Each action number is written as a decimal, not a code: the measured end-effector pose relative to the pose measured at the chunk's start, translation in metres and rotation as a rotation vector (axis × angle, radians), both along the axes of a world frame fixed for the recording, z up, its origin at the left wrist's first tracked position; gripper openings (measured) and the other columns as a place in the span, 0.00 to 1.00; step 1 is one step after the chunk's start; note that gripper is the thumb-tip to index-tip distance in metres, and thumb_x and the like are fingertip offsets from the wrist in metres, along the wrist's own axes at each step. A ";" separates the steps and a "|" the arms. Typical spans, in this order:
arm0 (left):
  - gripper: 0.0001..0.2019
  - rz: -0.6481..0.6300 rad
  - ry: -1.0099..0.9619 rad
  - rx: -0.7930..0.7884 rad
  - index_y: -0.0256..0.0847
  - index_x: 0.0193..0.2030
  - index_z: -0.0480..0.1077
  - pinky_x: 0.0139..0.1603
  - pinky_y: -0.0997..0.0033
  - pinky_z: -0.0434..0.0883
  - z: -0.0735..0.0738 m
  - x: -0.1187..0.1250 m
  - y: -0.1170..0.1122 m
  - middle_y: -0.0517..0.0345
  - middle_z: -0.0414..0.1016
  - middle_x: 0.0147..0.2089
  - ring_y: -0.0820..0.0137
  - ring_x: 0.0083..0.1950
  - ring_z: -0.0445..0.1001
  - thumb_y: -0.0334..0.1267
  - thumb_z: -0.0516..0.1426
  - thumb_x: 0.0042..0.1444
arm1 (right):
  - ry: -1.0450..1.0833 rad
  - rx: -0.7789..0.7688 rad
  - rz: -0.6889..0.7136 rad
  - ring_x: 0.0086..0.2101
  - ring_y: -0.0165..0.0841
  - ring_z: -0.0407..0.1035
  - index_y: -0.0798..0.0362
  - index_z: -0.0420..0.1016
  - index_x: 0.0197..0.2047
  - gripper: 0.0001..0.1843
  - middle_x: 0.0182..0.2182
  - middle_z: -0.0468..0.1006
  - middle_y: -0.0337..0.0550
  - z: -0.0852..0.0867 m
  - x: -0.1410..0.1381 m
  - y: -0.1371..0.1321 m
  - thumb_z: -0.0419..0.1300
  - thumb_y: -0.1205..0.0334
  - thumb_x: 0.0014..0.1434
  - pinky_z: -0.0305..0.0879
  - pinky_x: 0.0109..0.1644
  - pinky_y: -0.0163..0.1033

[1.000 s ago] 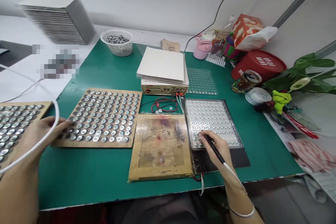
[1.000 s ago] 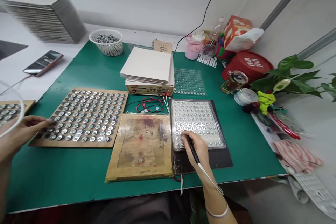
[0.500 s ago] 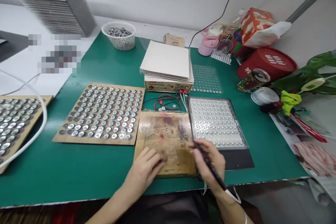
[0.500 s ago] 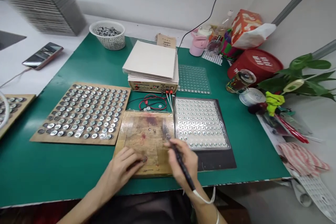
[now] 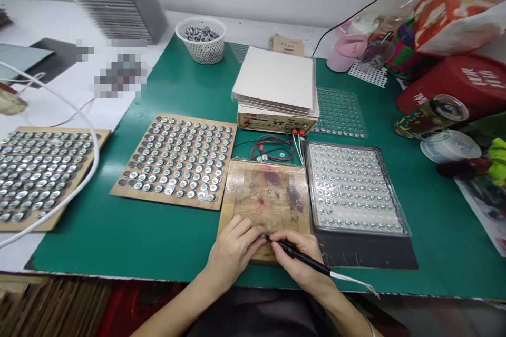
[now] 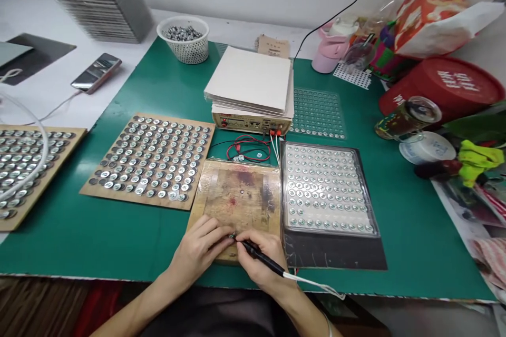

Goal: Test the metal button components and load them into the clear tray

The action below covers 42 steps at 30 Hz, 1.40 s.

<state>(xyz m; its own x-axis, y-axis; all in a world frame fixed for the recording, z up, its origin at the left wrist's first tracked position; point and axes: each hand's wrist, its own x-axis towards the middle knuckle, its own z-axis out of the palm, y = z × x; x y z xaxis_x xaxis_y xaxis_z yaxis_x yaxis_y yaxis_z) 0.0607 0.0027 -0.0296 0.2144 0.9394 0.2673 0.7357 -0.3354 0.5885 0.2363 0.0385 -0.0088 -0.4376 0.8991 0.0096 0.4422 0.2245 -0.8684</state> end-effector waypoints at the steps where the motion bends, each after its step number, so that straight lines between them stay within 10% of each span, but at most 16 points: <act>1: 0.06 -0.001 -0.004 -0.008 0.40 0.42 0.70 0.34 0.70 0.68 0.000 -0.001 0.000 0.57 0.71 0.33 0.69 0.35 0.66 0.35 0.53 0.64 | 0.000 0.009 0.001 0.23 0.29 0.72 0.52 0.77 0.30 0.07 0.23 0.79 0.36 0.000 0.000 0.000 0.57 0.67 0.55 0.66 0.28 0.30; 13: 0.05 -0.004 0.005 -0.066 0.41 0.37 0.72 0.35 0.71 0.70 0.017 -0.010 0.008 0.58 0.72 0.32 0.70 0.36 0.68 0.38 0.57 0.61 | -0.060 0.073 0.042 0.19 0.31 0.72 0.50 0.75 0.28 0.09 0.20 0.77 0.36 -0.006 0.000 0.002 0.57 0.62 0.59 0.66 0.21 0.29; 21: 0.13 0.866 0.338 -0.044 0.39 0.41 0.74 0.39 0.67 0.66 0.045 -0.178 0.013 0.54 0.73 0.40 0.64 0.40 0.71 0.43 0.52 0.61 | 0.010 0.567 0.111 0.41 0.42 0.76 0.48 0.70 0.55 0.22 0.43 0.80 0.48 -0.023 -0.007 -0.012 0.52 0.75 0.60 0.75 0.44 0.44; 24: 0.14 0.916 0.414 -0.242 0.43 0.43 0.74 0.32 0.73 0.63 0.038 -0.206 0.016 0.61 0.70 0.35 0.68 0.34 0.70 0.47 0.52 0.59 | -0.073 0.588 0.113 0.40 0.44 0.75 0.50 0.73 0.49 0.20 0.39 0.80 0.50 -0.021 -0.014 -0.016 0.47 0.76 0.60 0.75 0.43 0.46; 32: 0.12 0.912 0.383 -0.322 0.47 0.34 0.71 0.29 0.77 0.60 0.048 -0.208 0.025 0.67 0.68 0.30 0.71 0.32 0.70 0.50 0.52 0.57 | -0.257 0.556 -0.414 0.35 0.38 0.72 0.52 0.71 0.44 0.09 0.34 0.74 0.47 0.004 0.056 0.016 0.54 0.71 0.63 0.70 0.40 0.41; 37: 0.10 1.091 0.440 -0.442 0.45 0.33 0.72 0.26 0.77 0.57 0.053 -0.208 0.034 0.67 0.67 0.22 0.72 0.25 0.65 0.48 0.58 0.52 | -0.475 0.665 -0.376 0.35 0.40 0.72 0.55 0.73 0.41 0.07 0.32 0.77 0.48 -0.005 0.085 0.038 0.53 0.69 0.64 0.68 0.41 0.43; 39: 0.10 0.961 0.383 -0.244 0.45 0.33 0.72 0.28 0.75 0.61 0.049 -0.179 0.027 0.66 0.70 0.25 0.71 0.27 0.67 0.48 0.58 0.53 | -0.488 0.685 -0.359 0.35 0.40 0.72 0.55 0.74 0.41 0.08 0.32 0.78 0.48 -0.006 0.085 0.038 0.53 0.68 0.64 0.68 0.42 0.44; 42: 0.08 0.420 0.103 -0.107 0.44 0.36 0.72 0.36 0.71 0.69 0.037 -0.107 0.011 0.62 0.76 0.34 0.69 0.35 0.73 0.45 0.57 0.57 | -0.382 0.661 -0.429 0.39 0.41 0.73 0.53 0.74 0.44 0.08 0.36 0.79 0.49 0.001 0.073 0.029 0.55 0.67 0.63 0.68 0.47 0.46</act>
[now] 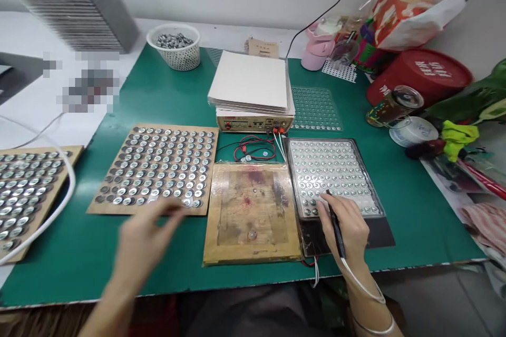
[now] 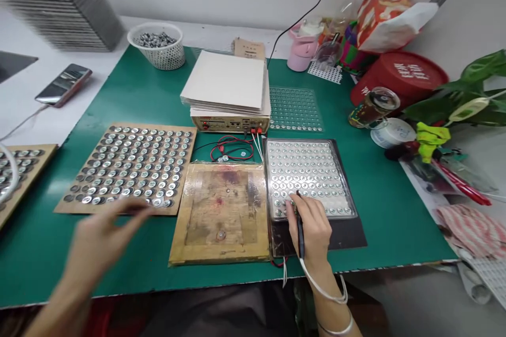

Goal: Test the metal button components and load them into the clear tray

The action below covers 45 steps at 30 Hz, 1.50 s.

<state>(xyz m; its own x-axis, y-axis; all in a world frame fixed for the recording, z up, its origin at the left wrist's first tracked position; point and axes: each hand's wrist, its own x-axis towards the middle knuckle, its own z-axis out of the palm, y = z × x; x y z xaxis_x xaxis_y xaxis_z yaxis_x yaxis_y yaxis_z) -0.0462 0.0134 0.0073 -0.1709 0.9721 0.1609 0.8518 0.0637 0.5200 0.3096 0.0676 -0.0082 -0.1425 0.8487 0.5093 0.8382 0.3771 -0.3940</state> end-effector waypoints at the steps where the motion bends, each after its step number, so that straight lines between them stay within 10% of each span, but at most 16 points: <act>1: 0.07 -0.181 -0.084 0.002 0.44 0.36 0.72 0.37 0.72 0.70 -0.006 0.026 -0.004 0.61 0.76 0.34 0.69 0.35 0.73 0.43 0.56 0.59 | 0.097 -0.028 0.001 0.40 0.41 0.74 0.52 0.73 0.46 0.09 0.38 0.80 0.49 0.003 -0.008 -0.005 0.56 0.67 0.63 0.69 0.47 0.45; 5: 0.07 -0.451 -0.135 0.032 0.41 0.34 0.70 0.33 0.72 0.68 -0.028 0.098 -0.011 0.59 0.73 0.30 0.69 0.33 0.69 0.38 0.55 0.62 | 0.425 -0.393 0.277 0.31 0.34 0.76 0.50 0.74 0.42 0.08 0.33 0.81 0.42 0.008 -0.049 -0.026 0.57 0.67 0.60 0.72 0.35 0.35; 12: 0.05 -0.438 -0.100 0.086 0.40 0.41 0.72 0.33 0.71 0.65 -0.038 0.102 -0.011 0.58 0.70 0.31 0.69 0.34 0.65 0.36 0.56 0.61 | 0.395 -0.660 0.408 0.25 0.30 0.74 0.52 0.77 0.31 0.08 0.25 0.80 0.38 -0.004 -0.078 -0.035 0.56 0.68 0.54 0.66 0.30 0.31; 36: 0.05 -0.402 -0.053 0.057 0.44 0.39 0.74 0.33 0.70 0.65 -0.034 0.108 -0.009 0.59 0.70 0.31 0.68 0.36 0.65 0.40 0.60 0.58 | 0.236 -0.610 0.474 0.20 0.29 0.72 0.52 0.73 0.27 0.11 0.20 0.76 0.35 -0.011 -0.073 -0.030 0.54 0.62 0.59 0.64 0.24 0.27; 40: 0.07 -0.389 -0.045 0.076 0.41 0.35 0.74 0.33 0.72 0.65 -0.018 0.084 -0.005 0.59 0.72 0.31 0.70 0.35 0.67 0.40 0.57 0.60 | 0.166 -0.644 0.449 0.19 0.29 0.70 0.52 0.73 0.26 0.13 0.18 0.73 0.35 -0.006 -0.077 -0.029 0.52 0.61 0.59 0.62 0.22 0.28; 45: 0.07 0.153 0.161 0.014 0.43 0.37 0.75 0.43 0.73 0.68 0.010 -0.025 0.018 0.60 0.76 0.39 0.70 0.42 0.72 0.40 0.56 0.60 | 0.206 -0.580 0.439 0.16 0.28 0.66 0.52 0.72 0.25 0.11 0.15 0.69 0.33 -0.009 -0.076 -0.031 0.54 0.63 0.58 0.59 0.19 0.29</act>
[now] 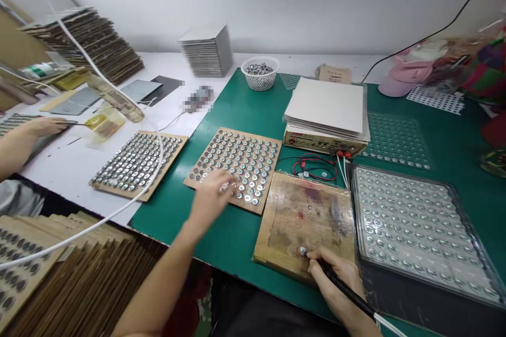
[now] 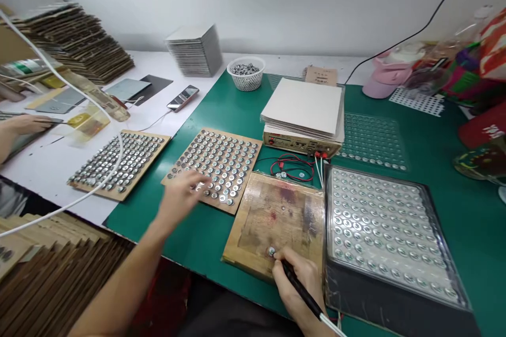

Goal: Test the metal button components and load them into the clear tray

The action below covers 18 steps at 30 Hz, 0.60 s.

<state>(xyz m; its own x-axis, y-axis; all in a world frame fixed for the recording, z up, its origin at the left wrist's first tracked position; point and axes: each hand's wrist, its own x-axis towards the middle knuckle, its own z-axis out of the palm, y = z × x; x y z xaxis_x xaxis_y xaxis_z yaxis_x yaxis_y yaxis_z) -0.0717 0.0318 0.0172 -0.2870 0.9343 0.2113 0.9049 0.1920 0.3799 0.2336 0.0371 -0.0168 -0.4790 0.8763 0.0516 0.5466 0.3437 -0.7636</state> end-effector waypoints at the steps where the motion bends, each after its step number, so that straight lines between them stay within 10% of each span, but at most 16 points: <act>1: 0.09 0.090 0.026 0.013 0.42 0.39 0.75 0.43 0.71 0.68 0.002 -0.024 0.005 0.57 0.75 0.40 0.68 0.42 0.73 0.41 0.55 0.61 | 0.040 0.039 -0.014 0.16 0.28 0.67 0.52 0.72 0.26 0.10 0.16 0.70 0.34 -0.003 0.001 -0.001 0.55 0.65 0.58 0.61 0.20 0.29; 8: 0.11 0.304 0.065 -0.042 0.38 0.38 0.75 0.31 0.72 0.63 -0.014 -0.085 0.020 0.59 0.69 0.32 0.68 0.31 0.69 0.40 0.54 0.55 | 0.116 0.611 0.100 0.42 0.43 0.74 0.56 0.74 0.49 0.17 0.40 0.80 0.54 -0.022 -0.011 -0.018 0.49 0.75 0.62 0.73 0.46 0.45; 13: 0.13 0.317 0.158 -0.124 0.46 0.40 0.73 0.29 0.78 0.54 -0.016 -0.087 0.015 0.65 0.65 0.31 0.73 0.29 0.63 0.47 0.51 0.58 | -0.002 0.527 -0.037 0.35 0.36 0.74 0.53 0.74 0.44 0.18 0.35 0.77 0.46 -0.001 0.003 -0.017 0.47 0.77 0.61 0.72 0.39 0.35; 18: 0.14 0.326 0.128 -0.244 0.50 0.41 0.71 0.30 0.80 0.51 -0.015 -0.097 0.018 0.70 0.64 0.26 0.77 0.26 0.58 0.53 0.49 0.59 | -0.083 0.519 -0.462 0.36 0.37 0.73 0.53 0.71 0.46 0.11 0.36 0.74 0.48 0.017 0.071 0.019 0.50 0.69 0.64 0.70 0.40 0.39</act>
